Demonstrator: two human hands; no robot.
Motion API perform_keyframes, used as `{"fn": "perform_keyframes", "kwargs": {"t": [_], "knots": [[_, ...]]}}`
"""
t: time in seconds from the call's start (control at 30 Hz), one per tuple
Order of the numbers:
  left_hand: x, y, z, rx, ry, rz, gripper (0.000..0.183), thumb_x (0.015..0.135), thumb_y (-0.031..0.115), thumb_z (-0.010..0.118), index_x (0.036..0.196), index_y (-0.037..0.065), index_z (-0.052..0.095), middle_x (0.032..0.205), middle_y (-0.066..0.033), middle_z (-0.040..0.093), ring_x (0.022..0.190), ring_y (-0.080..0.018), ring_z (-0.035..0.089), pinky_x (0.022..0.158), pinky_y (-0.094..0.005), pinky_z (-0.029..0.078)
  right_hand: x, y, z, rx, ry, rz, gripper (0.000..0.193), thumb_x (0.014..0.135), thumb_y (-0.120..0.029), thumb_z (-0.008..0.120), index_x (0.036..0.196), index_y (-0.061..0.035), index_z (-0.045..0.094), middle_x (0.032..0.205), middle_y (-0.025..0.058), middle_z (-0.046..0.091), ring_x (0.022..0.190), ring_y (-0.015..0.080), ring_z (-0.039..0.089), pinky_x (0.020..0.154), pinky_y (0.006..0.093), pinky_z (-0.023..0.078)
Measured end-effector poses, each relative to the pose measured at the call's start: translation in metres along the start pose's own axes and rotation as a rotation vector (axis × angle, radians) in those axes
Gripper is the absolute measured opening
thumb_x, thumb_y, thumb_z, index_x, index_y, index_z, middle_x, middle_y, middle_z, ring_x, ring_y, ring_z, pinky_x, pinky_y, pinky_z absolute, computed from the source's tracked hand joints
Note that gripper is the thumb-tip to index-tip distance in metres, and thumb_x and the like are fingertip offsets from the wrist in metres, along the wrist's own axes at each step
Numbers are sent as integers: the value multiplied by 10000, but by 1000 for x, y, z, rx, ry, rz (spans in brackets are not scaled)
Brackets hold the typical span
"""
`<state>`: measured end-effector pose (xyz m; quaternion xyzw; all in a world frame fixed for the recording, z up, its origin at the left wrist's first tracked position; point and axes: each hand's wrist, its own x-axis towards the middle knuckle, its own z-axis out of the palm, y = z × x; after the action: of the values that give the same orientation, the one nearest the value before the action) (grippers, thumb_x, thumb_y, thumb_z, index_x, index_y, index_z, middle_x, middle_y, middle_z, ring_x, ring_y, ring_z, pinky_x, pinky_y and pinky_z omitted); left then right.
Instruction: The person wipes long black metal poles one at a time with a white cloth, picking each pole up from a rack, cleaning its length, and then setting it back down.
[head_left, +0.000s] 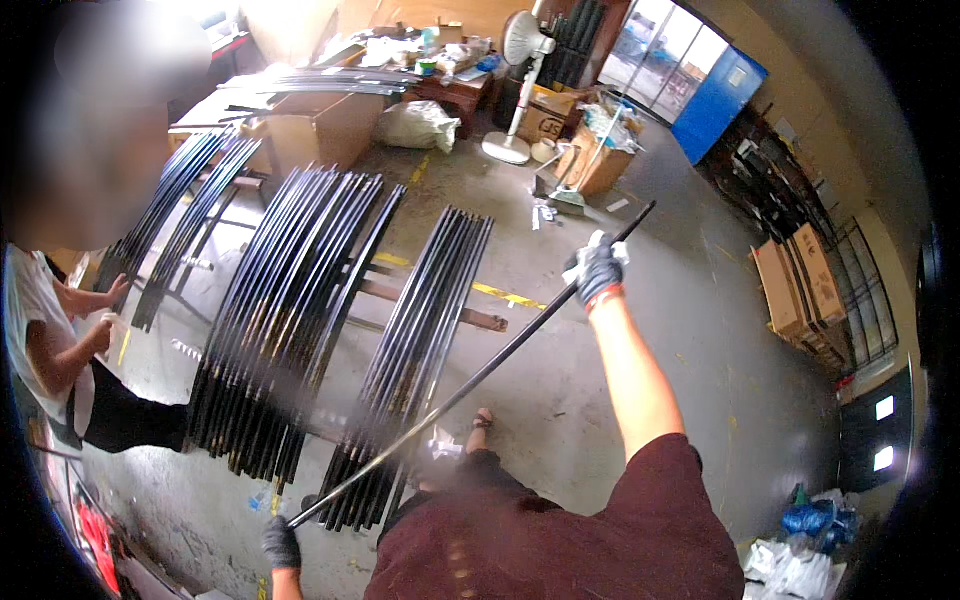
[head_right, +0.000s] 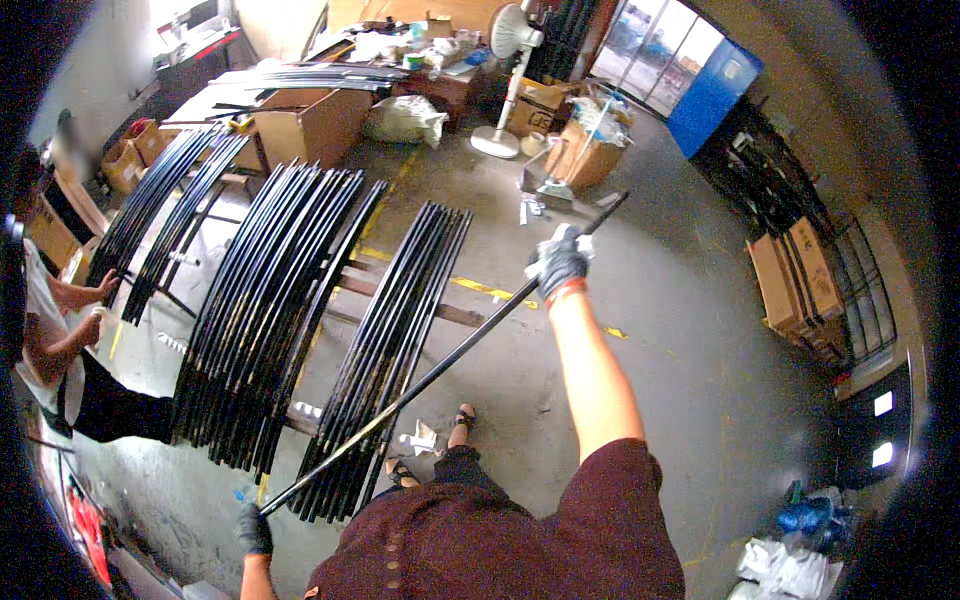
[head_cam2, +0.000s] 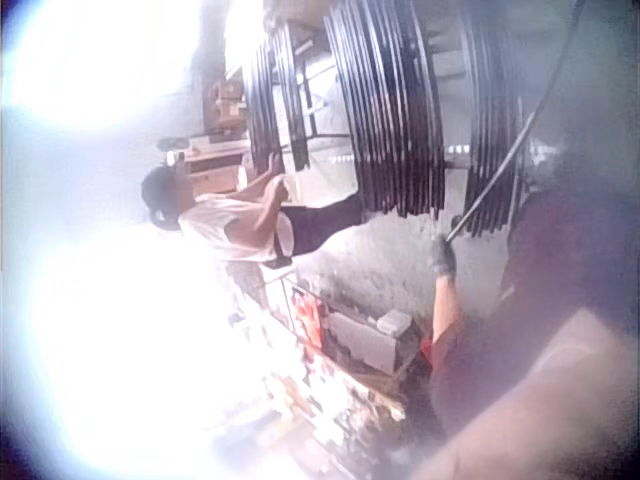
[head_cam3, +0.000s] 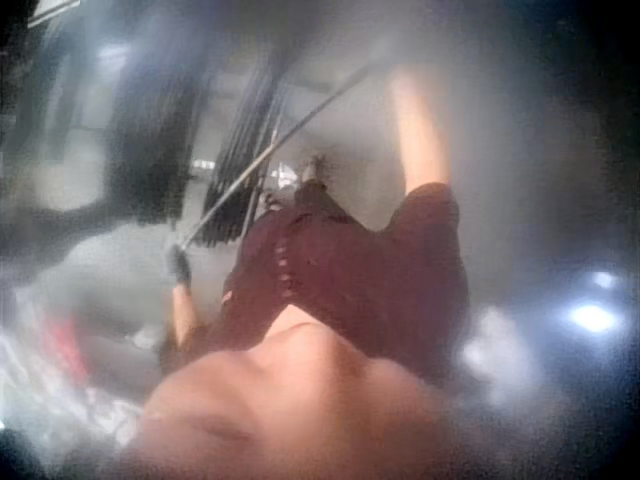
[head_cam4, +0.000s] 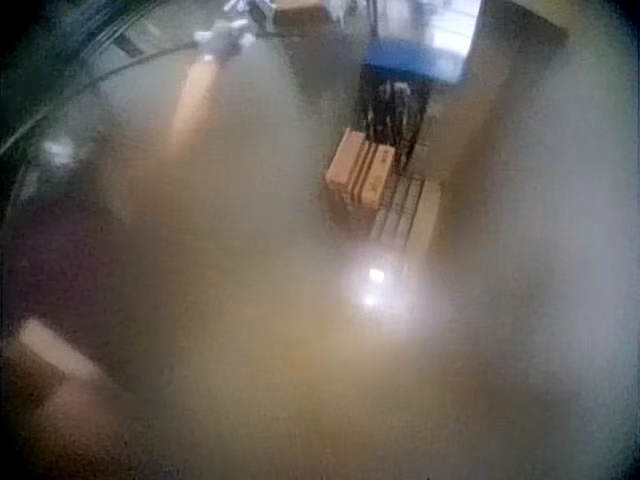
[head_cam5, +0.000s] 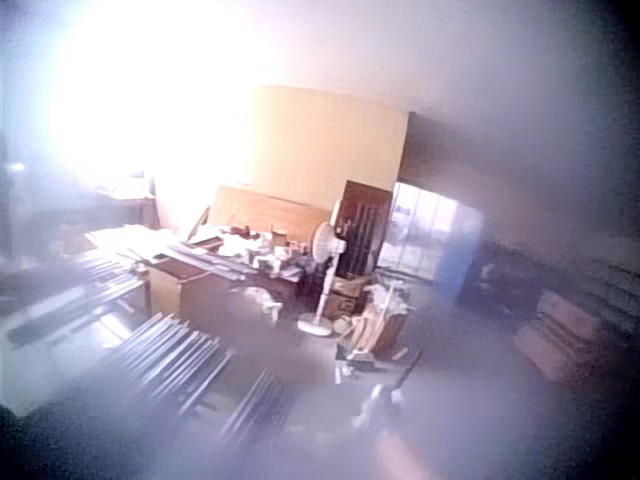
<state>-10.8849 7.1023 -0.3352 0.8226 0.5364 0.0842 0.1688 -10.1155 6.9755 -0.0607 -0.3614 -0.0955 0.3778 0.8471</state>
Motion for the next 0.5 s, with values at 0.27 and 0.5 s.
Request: {"fn": "perform_keyframes", "kwargs": {"t": [0.27, 0.5], "knots": [[-17, -70, -46, 139, 21, -216, 137, 763, 128, 501, 801, 41, 600, 816, -180, 607, 786, -379, 574, 697, -446, 462, -7, -108, 13, -141, 536, -451, 438, 799, -415, 583, 550, -219, 281, 451, -71, 264, 347, 94, 285, 341, 269, 229], [-9, -4, -72, 332, -653, 4, 218, 731, 280, 561, 828, 104, 646, 840, -184, 624, 819, -379, 594, 703, -458, 479, -29, -121, 11, -117, 310, -296, 533, 833, -504, 487, 457, -244, 212, 358, -84, 212, 269, 117, 223, 296, 282, 204]]}}
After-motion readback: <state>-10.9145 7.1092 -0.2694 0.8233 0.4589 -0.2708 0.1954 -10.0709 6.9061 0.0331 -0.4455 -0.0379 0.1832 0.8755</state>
